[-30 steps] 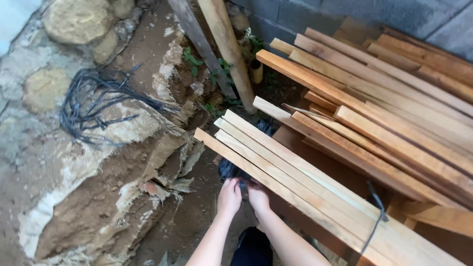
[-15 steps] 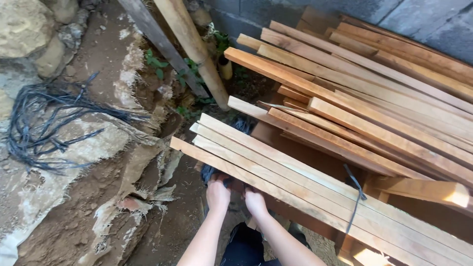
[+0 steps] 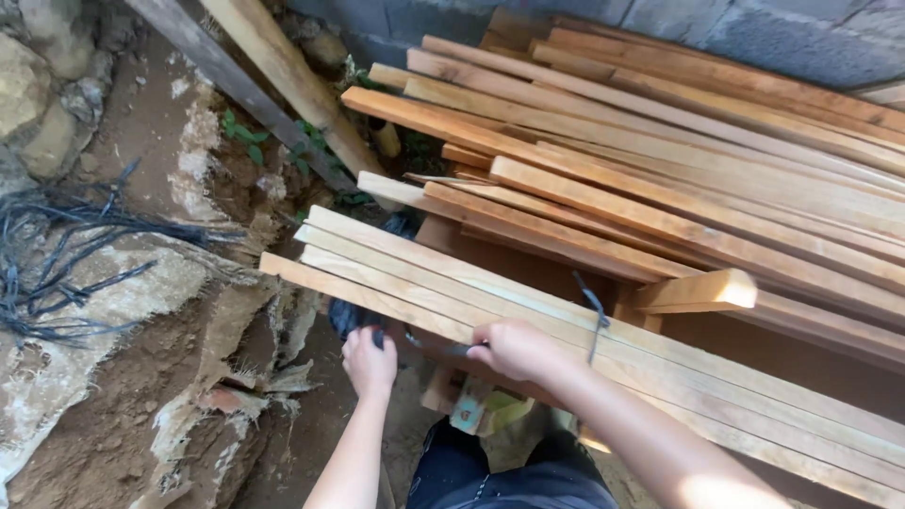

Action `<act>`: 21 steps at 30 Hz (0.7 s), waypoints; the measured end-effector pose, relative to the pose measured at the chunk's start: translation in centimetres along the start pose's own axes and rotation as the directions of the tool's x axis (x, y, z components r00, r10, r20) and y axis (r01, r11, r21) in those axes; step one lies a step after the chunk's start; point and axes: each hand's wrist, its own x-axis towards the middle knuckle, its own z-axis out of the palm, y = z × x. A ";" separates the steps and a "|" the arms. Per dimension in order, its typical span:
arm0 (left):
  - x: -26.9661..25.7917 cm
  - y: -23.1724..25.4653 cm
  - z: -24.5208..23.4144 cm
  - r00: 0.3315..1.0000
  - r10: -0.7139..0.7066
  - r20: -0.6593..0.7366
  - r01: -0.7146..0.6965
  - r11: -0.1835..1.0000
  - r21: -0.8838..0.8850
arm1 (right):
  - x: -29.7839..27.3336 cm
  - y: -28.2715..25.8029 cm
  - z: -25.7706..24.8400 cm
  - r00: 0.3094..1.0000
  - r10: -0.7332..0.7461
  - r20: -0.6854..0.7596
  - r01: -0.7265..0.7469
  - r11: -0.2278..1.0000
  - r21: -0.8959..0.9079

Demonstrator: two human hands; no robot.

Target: Bundling thin wood planks together using plastic straps.

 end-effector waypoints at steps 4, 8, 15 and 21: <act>-6.0 3.0 -0.6 0.985 -0.014 -0.172 -0.002 0.996 -0.095 | -5.8 7.4 -3.3 0.996 0.084 0.006 -0.084 0.995 -0.048; -12.4 10.9 -3.7 0.936 0.157 -0.315 -0.219 0.961 -0.170 | -10.7 17.3 -2.5 0.977 0.207 -0.049 -0.198 0.968 0.156; -19.9 23.3 0.7 0.722 0.676 -0.147 -0.692 0.703 -0.162 | -18.4 37.5 6.0 0.854 0.455 -0.253 -0.380 0.877 0.293; -23.6 33.0 -2.6 0.587 0.589 0.555 -0.784 0.585 0.209 | -28.7 40.9 8.6 0.684 0.648 -0.334 -0.583 0.761 0.284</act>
